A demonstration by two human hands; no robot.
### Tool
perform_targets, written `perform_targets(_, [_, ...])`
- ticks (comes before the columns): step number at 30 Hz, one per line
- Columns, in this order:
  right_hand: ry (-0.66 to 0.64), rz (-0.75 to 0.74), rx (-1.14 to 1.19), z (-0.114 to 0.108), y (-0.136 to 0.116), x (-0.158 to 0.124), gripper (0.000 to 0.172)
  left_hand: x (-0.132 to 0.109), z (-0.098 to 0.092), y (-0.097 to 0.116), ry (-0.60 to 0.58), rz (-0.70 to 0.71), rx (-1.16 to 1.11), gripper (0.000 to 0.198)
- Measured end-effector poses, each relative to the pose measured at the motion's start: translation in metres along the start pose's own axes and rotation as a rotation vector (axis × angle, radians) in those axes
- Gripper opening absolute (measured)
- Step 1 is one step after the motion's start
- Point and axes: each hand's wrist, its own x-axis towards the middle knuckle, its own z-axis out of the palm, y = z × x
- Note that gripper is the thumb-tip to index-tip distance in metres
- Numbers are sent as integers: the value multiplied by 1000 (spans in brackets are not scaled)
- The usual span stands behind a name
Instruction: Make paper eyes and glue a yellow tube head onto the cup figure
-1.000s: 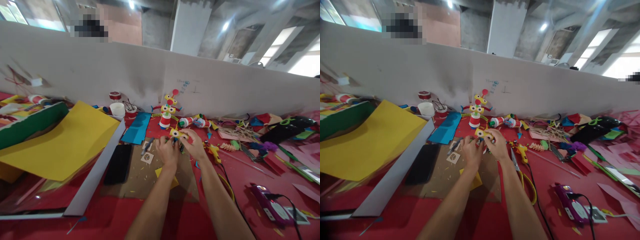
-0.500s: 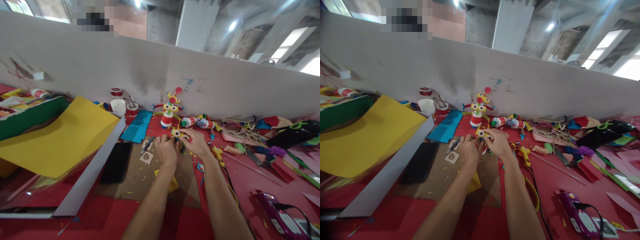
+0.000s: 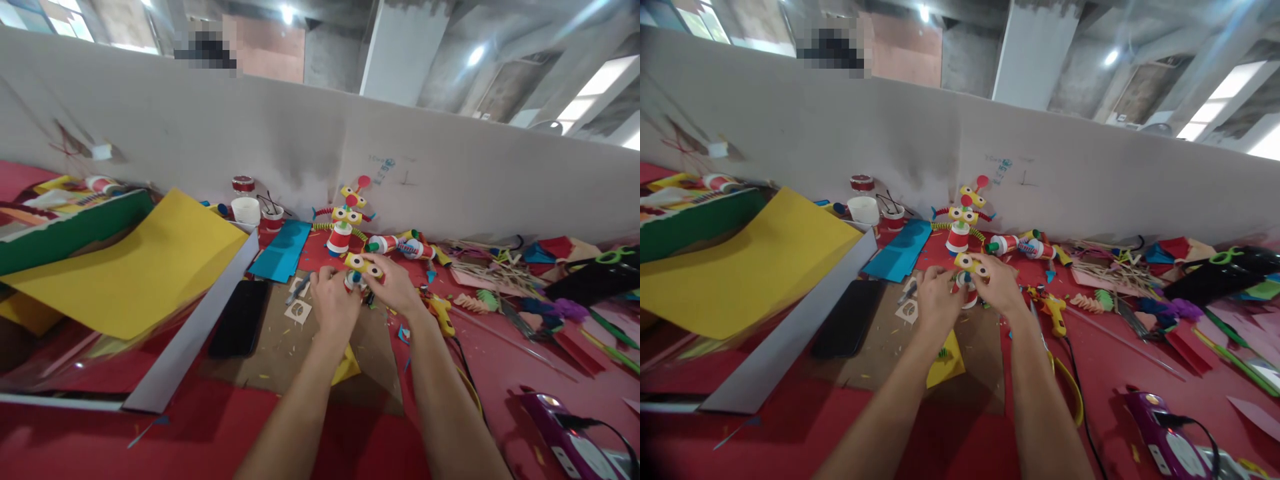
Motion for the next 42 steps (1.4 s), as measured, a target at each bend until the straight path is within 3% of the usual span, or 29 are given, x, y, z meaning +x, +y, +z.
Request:
perform_targets(2, [1, 7, -15, 0, 0, 0, 42, -7, -13, -5, -36, 50, -8, 27])
perform_targets(5, [6, 27, -26, -1, -1, -1, 44, -19, -23, -15, -190, 105, -64, 24])
perform_targets(10, [22, 26, -30, -7, -4, -2, 44, -31, -15, -25, -316, 17, -20, 20])
perform_targets(19, [34, 18, -73, -11, -5, -4, 46, -32, 2, -31, -269, -45, 25, 22])
perform_targets(23, [44, 7, -65, -15, -6, -5, 46, -27, 7, -33, -324, -84, 38, 26])
perform_targets(31, [66, 6, -69, -23, -12, -8, 46, -28, 4, -28, -386, -51, 64, 25])
perform_targets(42, [86, 13, -54, -22, -8, -13, 45, -30, -5, -24, -289, 7, 79, 21])
